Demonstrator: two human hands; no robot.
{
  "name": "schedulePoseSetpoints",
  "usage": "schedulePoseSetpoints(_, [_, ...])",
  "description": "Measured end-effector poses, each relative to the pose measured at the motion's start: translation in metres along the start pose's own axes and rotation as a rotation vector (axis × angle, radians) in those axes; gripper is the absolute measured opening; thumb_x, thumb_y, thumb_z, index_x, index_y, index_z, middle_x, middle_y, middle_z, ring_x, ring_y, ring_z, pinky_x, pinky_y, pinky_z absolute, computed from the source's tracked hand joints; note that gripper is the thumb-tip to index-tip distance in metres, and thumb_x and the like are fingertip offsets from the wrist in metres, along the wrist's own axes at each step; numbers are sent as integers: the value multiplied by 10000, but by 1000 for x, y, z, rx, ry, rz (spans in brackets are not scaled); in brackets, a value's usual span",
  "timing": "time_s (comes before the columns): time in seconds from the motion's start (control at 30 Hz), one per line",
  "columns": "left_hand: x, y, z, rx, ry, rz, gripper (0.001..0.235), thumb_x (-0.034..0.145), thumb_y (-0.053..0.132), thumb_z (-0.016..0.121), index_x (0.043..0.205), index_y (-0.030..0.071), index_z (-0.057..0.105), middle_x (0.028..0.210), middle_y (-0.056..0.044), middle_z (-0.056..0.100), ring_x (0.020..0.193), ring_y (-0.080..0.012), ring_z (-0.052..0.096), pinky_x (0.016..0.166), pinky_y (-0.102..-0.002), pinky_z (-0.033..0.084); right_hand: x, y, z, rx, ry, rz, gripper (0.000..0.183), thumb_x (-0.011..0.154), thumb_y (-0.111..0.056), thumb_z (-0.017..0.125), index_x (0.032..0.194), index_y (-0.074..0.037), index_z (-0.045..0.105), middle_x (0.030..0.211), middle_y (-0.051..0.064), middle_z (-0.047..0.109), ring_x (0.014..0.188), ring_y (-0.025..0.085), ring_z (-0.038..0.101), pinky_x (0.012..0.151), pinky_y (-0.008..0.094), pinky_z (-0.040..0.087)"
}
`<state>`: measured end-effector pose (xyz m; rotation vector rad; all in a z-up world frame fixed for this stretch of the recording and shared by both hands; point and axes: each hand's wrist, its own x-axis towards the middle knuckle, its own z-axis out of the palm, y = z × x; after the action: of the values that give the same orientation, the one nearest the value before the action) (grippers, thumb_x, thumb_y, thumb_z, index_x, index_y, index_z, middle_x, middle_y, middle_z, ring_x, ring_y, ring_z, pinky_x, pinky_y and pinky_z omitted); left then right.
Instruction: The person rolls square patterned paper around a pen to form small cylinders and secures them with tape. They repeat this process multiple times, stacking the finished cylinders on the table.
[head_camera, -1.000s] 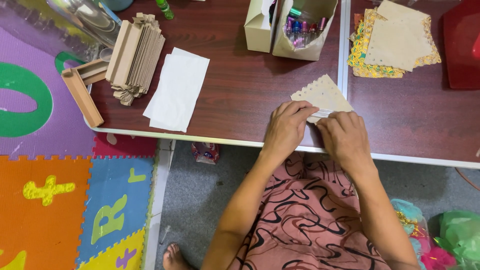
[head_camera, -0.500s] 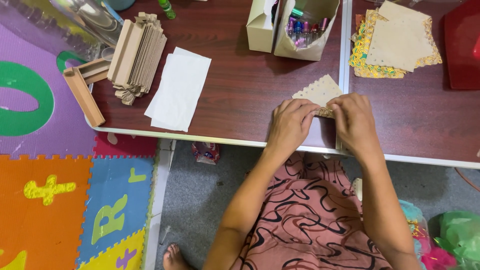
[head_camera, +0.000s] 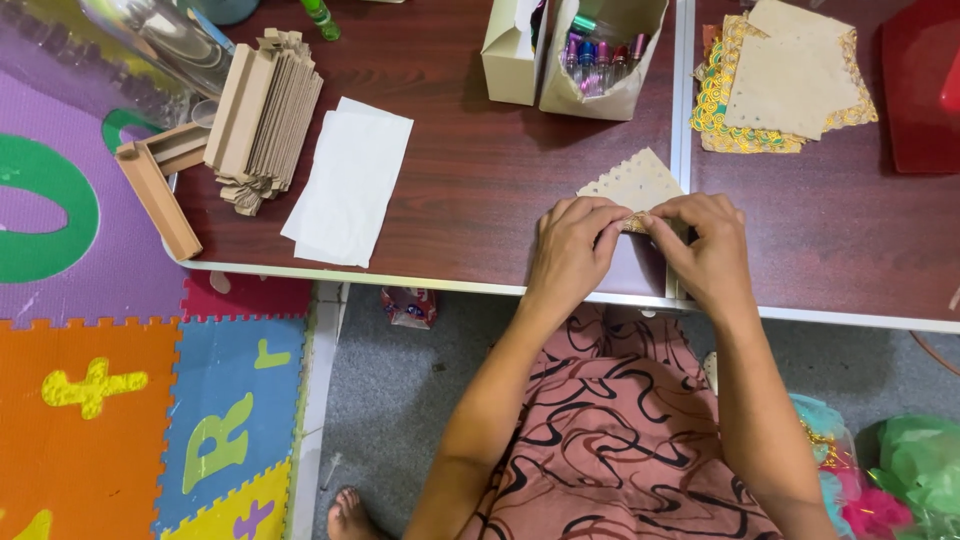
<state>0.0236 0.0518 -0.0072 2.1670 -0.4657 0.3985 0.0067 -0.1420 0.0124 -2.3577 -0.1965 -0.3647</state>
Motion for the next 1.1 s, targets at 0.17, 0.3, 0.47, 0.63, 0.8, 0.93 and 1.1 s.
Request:
schedulePoseSetpoints(0.17, [1, 6, -2, 18, -11, -44, 291, 954, 231, 685, 1243, 241, 648, 1048, 16, 704, 1115, -245, 671, 956, -423, 509, 1, -9, 3, 34, 27, 64, 97, 970, -212, 828, 1010, -167, 752, 920, 27, 705, 941, 250, 601, 898, 383, 394])
schedulePoseSetpoints(0.3, [0, 5, -3, -9, -34, -36, 141, 990, 217, 654, 1101, 279, 714, 1046, 72, 692, 1106, -202, 650, 952, -371, 477, -3, -4, 5, -67, 17, -13, 133, 954, -214, 812, 1064, -253, 748, 948, -16, 679, 994, 251, 598, 924, 381, 366])
schedulePoseSetpoints(0.47, [-1, 3, 0, 25, -12, -16, 127, 978, 230, 671, 1077, 285, 728, 1038, 83, 686, 1104, -187, 649, 942, -356, 479, -1, -18, -3, -243, -19, -83, 86, 1006, -248, 766, 1092, -251, 770, 982, -2, 690, 1013, 243, 591, 954, 396, 344])
schedulePoseSetpoints(0.63, [0, 0, 0, 37, 1, 4, 132, 963, 226, 678, 1070, 281, 732, 1034, 74, 682, 1088, -202, 656, 921, -367, 500, 2, -25, -10, -272, -88, -109, 166, 984, -292, 756, 1129, -214, 785, 1021, 63, 713, 1034, 289, 600, 958, 436, 337])
schedulePoseSetpoints(0.8, [3, -3, -14, -140, -31, -13, 452, 835, 52, 696, 1255, 214, 655, 1148, -56, 676, 1105, -325, 658, 970, -443, 516, 1, -11, -2, -314, -136, -100, 277, 910, -251, 816, 1175, -183, 771, 1074, 63, 702, 1072, 266, 582, 976, 432, 339])
schedulePoseSetpoints(0.93, [2, -7, -14, -202, -30, -27, 450, 828, 27, 678, 1248, 184, 650, 1152, -78, 665, 1100, -340, 656, 981, -445, 508, 5, -12, -3, -318, -162, -72, 287, 904, -241, 808, 1181, -176, 768, 1090, 63, 694, 1091, 276, 578, 976, 434, 345])
schedulePoseSetpoints(1.1, [-2, -9, 2, 41, -24, 97, 386, 838, 121, 766, 1204, 222, 693, 1160, 11, 657, 1212, -254, 602, 991, -408, 482, 11, -19, -9, -292, -224, -25, 211, 968, -265, 759, 1154, -170, 790, 1083, 69, 674, 1075, 256, 556, 934, 414, 367])
